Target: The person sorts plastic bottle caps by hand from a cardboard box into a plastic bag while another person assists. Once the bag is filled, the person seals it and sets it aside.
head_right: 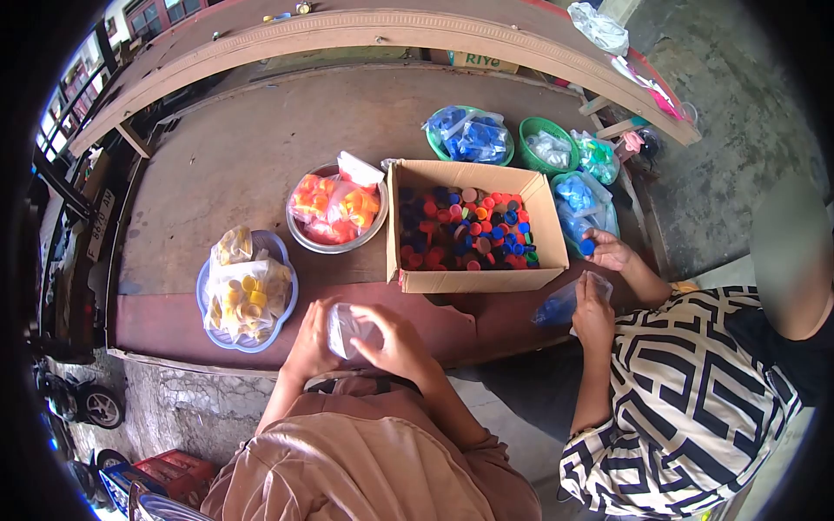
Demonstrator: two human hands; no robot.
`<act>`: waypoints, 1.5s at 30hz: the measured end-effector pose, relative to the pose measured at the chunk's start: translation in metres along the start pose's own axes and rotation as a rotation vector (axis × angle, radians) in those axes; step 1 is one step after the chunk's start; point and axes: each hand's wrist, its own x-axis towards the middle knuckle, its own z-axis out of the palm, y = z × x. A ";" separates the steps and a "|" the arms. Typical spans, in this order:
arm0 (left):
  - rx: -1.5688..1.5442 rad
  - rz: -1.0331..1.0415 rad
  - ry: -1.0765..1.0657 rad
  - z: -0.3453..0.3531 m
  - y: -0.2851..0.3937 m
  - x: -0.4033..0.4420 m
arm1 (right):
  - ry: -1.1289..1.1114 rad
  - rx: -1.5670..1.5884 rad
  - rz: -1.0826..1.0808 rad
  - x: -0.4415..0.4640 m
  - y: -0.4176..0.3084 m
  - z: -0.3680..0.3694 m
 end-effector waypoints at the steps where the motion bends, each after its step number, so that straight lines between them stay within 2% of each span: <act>1: -0.024 -0.009 0.002 -0.004 -0.003 0.000 | 0.068 -0.023 -0.006 0.000 0.002 0.000; 7: -0.022 0.045 -0.081 -0.023 -0.012 -0.003 | 0.248 -0.032 -0.032 -0.008 -0.019 0.027; 9: -0.009 0.104 -0.095 -0.027 -0.014 -0.007 | 0.235 -0.073 -0.035 -0.012 -0.021 0.047; 12: -0.022 0.221 -0.080 -0.032 -0.020 -0.015 | 0.190 -0.102 0.076 -0.016 -0.024 0.067; 15: -0.020 0.320 -0.165 -0.033 -0.027 -0.020 | 0.154 -0.152 0.160 -0.019 -0.028 0.073; 18: -0.018 0.323 -0.224 -0.030 -0.022 -0.023 | 0.117 -0.189 0.212 -0.028 -0.031 0.067; 22: 0.052 0.241 -0.250 -0.016 -0.016 -0.025 | 0.002 -0.138 0.237 -0.032 -0.027 0.051; 26: 0.067 0.223 -0.186 -0.014 0.000 -0.014 | -0.080 -0.216 0.247 -0.025 -0.023 0.034; 39: 0.086 0.095 -0.038 0.034 0.023 0.009 | -0.188 -0.240 0.075 -0.018 0.007 -0.024; 42: 0.088 0.054 -0.013 0.040 0.025 0.017 | -0.089 -0.202 -0.063 -0.016 0.021 -0.030; 45: 0.107 0.027 0.073 0.041 0.025 0.023 | -0.054 -0.113 -0.016 -0.009 0.014 -0.043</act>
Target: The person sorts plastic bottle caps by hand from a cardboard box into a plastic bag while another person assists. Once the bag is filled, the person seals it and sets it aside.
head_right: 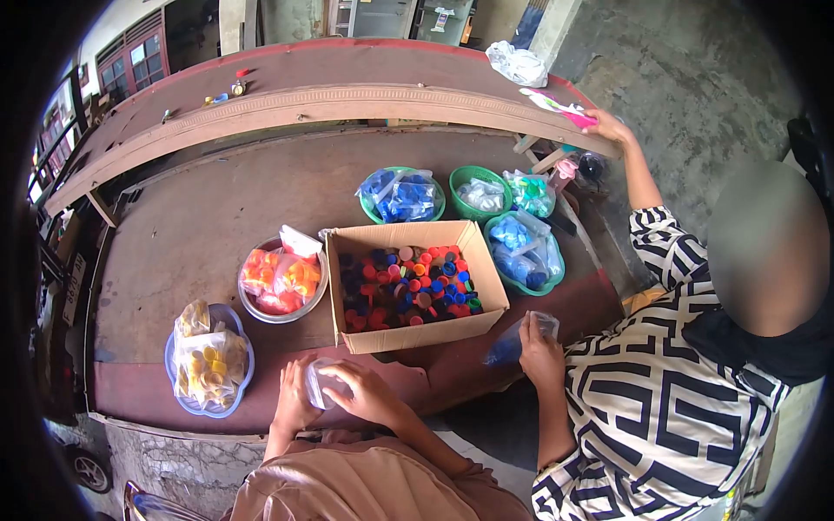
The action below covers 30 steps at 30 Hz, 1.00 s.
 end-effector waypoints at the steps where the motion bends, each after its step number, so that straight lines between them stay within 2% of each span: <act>1: -0.012 -0.020 0.003 0.001 -0.003 0.001 | 0.069 -0.002 -0.046 0.003 -0.002 -0.005; 8: -0.053 -0.095 0.044 -0.005 -0.012 0.007 | 0.289 -0.028 -0.127 0.014 0.030 -0.016; 14: -0.088 -0.169 -0.003 -0.009 -0.016 0.005 | 0.254 -0.026 -0.097 0.022 0.029 -0.013; 23: -0.141 -0.146 0.121 -0.014 -0.023 0.003 | 0.285 -0.086 -0.060 0.015 0.032 -0.009; 30: -0.124 -0.144 0.099 -0.023 -0.030 -0.004 | 0.283 -0.093 -0.018 0.006 0.027 0.004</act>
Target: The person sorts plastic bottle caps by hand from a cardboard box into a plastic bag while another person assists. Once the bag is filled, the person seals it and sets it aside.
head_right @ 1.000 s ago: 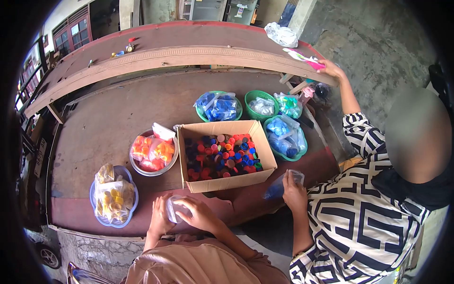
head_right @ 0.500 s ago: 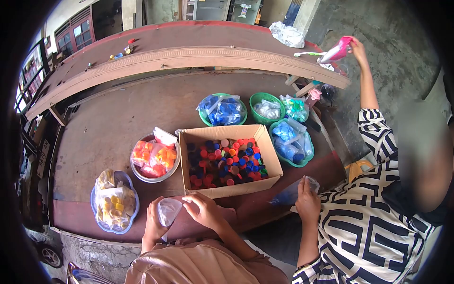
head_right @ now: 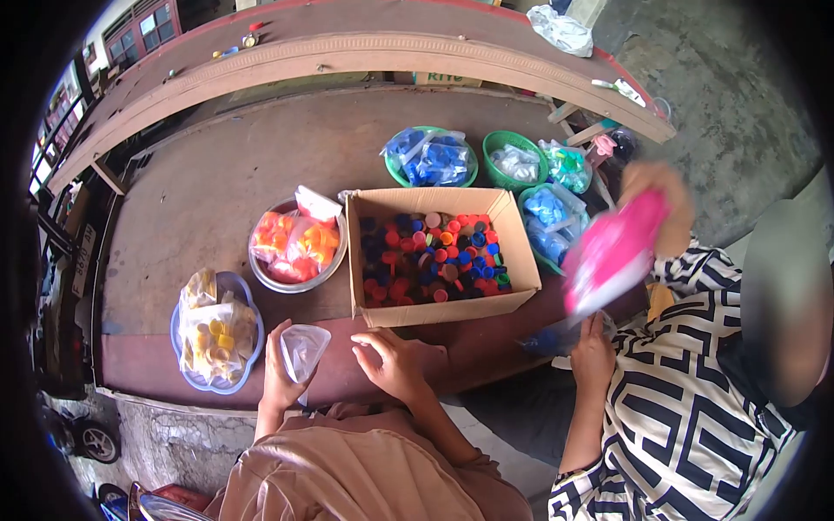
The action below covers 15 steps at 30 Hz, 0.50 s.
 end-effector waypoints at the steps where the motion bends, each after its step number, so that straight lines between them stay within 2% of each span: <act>1: -0.001 0.010 -0.006 0.000 -0.002 -0.001 | -0.020 -0.030 -0.002 -0.001 -0.003 0.001; 13: -0.071 -0.068 0.000 -0.007 -0.015 -0.005 | -0.242 -0.003 0.099 0.003 0.002 0.027; 15: -0.107 -0.077 0.024 -0.007 -0.014 -0.002 | -0.148 -0.065 0.064 0.016 0.023 0.016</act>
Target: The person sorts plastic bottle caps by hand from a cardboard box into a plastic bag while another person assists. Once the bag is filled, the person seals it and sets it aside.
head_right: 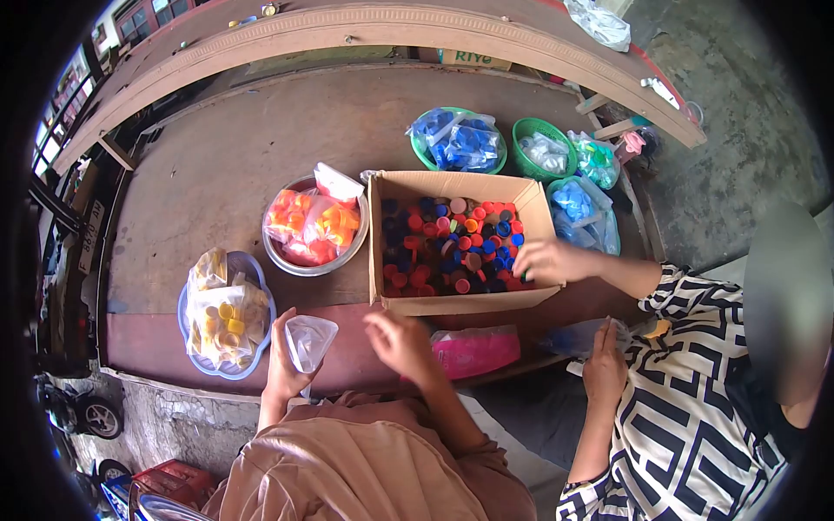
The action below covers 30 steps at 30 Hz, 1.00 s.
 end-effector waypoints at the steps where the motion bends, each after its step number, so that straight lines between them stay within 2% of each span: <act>1: 0.000 0.000 0.000 0.000 0.000 0.001 | 0.078 -0.071 -0.031 0.012 0.011 -0.012; 3: -0.002 -0.001 -0.002 0.000 -0.001 0.002 | 0.166 -0.154 0.091 0.035 0.038 -0.039; 5: -0.008 -0.001 -0.006 0.002 0.000 0.003 | 0.234 -0.363 -0.016 0.053 0.093 -0.058; 7: -0.010 -0.004 -0.010 0.003 0.000 0.004 | 0.005 -0.335 0.239 0.065 0.133 -0.073; 9: -0.008 -0.005 -0.017 0.003 0.000 0.005 | -0.382 -0.416 0.461 0.082 0.157 -0.083; 10: -0.006 -0.010 -0.013 0.003 0.000 0.005 | -0.602 -0.477 0.500 0.091 0.166 -0.084; 13: -0.004 -0.026 0.004 0.004 -0.001 0.004 | -0.619 -0.340 0.562 0.099 0.184 -0.073; 14: -0.007 -0.034 0.011 0.005 -0.002 0.003 | -0.430 -0.359 0.447 0.095 0.191 -0.066; 17: -0.002 -0.049 0.021 0.007 -0.004 0.002 | -0.031 -0.458 0.325 0.095 0.190 -0.057; 18: 0.005 -0.043 0.021 0.009 -0.005 0.002 | -0.027 -0.394 0.321 0.097 0.174 -0.060; 22: -0.020 -0.046 -0.016 0.012 0.000 0.006 | -0.431 -0.278 0.241 0.091 0.159 -0.053; 23: -0.022 -0.043 -0.027 0.013 0.002 0.007 | -0.491 -0.332 0.136 0.086 0.167 -0.047; 25: -0.025 -0.037 -0.049 0.015 0.005 0.009 | -0.591 -0.464 0.132 0.082 0.173 -0.038; 28: -0.026 -0.009 -0.058 0.018 0.005 0.008 | -0.547 -0.509 0.104 0.084 0.177 -0.041; 30: -0.022 -0.004 -0.056 0.017 0.005 0.007 | -0.363 -0.373 0.102 0.090 0.171 -0.045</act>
